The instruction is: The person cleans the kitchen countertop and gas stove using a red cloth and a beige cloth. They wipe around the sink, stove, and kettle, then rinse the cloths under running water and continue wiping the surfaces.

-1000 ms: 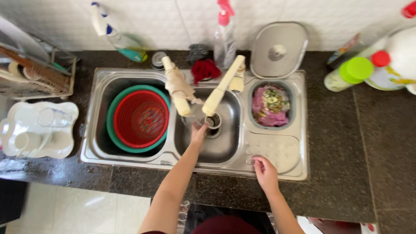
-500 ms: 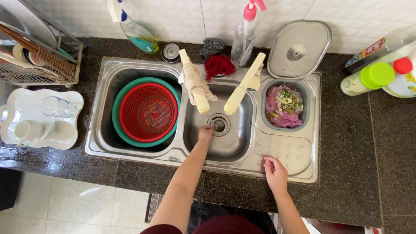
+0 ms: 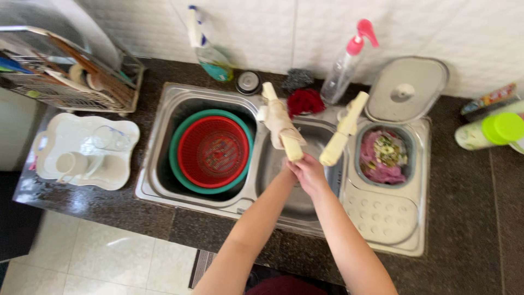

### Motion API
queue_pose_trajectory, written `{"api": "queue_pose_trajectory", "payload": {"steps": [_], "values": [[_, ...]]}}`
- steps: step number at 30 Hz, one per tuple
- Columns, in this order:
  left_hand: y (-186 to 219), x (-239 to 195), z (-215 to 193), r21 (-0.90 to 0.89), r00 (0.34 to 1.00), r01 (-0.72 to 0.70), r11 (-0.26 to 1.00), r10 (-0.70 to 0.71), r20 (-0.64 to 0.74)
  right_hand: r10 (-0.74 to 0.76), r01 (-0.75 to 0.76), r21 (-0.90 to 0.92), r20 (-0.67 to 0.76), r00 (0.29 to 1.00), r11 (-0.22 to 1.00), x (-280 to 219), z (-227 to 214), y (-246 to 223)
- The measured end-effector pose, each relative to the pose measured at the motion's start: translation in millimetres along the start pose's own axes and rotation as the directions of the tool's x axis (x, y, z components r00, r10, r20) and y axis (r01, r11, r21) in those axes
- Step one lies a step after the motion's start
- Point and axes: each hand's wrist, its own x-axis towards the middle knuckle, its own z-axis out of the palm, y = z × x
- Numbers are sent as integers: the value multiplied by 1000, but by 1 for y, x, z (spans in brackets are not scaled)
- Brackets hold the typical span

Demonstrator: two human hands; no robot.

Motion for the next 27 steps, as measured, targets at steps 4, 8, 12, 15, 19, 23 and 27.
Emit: {"api": "queue_pose_trajectory", "payload": {"steps": [4, 8, 12, 15, 19, 23, 27], "values": [[25, -24, -4, -413, 945, 199, 889, -62, 321, 205, -132, 225, -343, 917, 965, 68, 24, 32], [36, -68, 10, -367, 978, 205, 907, -172, 120, -443, 166, -766, -168, 881, 621, 92, 21, 50], [36, -91, 37, -104, 975, 147, 984, -162, -152, -475, 89, -955, -59, 878, 283, 77, 27, 37], [36, -83, 41, 66, 975, -7, 998, 22, -220, -136, 9, -531, -201, 970, 847, 44, 50, 21], [48, -52, 15, 509, 928, -206, 835, 332, -168, 54, -90, -149, -232, 971, 985, 9, 89, 17], [45, -32, -10, 967, 878, -255, 24, 425, 221, -99, 46, -137, -410, 907, 989, 5, 88, 28], [43, -19, -2, 860, 795, -380, -340, 356, 491, -93, 41, -148, -362, 928, 988, 52, 52, 16]]}}
